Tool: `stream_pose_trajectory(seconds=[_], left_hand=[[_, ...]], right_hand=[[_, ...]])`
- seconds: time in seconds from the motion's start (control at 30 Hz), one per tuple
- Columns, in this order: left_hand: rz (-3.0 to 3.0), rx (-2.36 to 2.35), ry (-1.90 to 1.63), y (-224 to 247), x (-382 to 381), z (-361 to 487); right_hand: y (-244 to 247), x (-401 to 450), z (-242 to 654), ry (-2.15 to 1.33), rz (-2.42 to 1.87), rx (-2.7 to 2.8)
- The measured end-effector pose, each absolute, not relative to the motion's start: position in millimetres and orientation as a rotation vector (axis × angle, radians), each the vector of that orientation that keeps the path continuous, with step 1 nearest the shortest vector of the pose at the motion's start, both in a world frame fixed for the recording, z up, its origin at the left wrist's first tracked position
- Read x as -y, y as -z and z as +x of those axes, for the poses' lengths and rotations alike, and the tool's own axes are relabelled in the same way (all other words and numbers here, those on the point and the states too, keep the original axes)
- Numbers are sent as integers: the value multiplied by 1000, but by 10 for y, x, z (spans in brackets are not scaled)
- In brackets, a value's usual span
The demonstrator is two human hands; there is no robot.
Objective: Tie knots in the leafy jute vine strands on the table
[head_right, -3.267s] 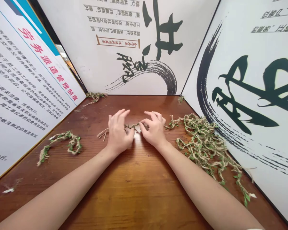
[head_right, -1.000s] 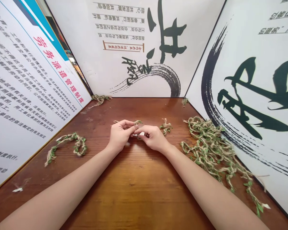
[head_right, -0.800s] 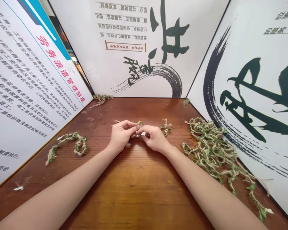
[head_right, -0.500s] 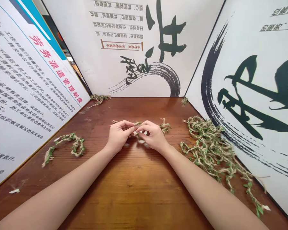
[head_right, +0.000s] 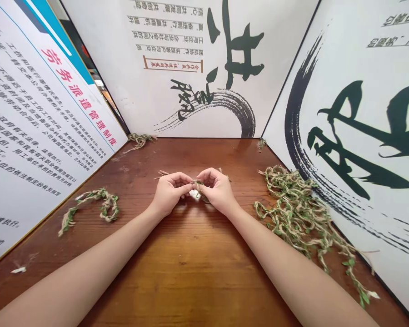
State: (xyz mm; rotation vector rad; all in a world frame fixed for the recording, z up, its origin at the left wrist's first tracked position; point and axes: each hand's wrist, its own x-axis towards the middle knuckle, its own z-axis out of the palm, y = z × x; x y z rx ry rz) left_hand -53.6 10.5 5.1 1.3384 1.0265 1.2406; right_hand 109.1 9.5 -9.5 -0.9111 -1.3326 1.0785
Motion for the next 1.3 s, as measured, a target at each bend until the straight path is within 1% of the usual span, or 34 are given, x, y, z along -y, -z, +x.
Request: stream_pose_trajectory(seconds=[0.23,0.47,0.73,1.0,1.3], left_hand=[[1420,-954,-1214,-23,-107,-562],[1580,-1061,-1163,-15,-82,-545],[1544,-1048,-1234,-16,-88,-517],[1445,-1008,-1267,-3,-130,-535],[1465,-979,-1215,-16,-123,-536]], right_hand=[[96,-101,1088,-1113,-987,1334],[87,-79,1078,-1039,-1055,1334],[132,-102,1110,-1123,-1000,1298],[101,-73,1159,-1097,-889,1365],[82,-106,1163,-1413,-866,1112]])
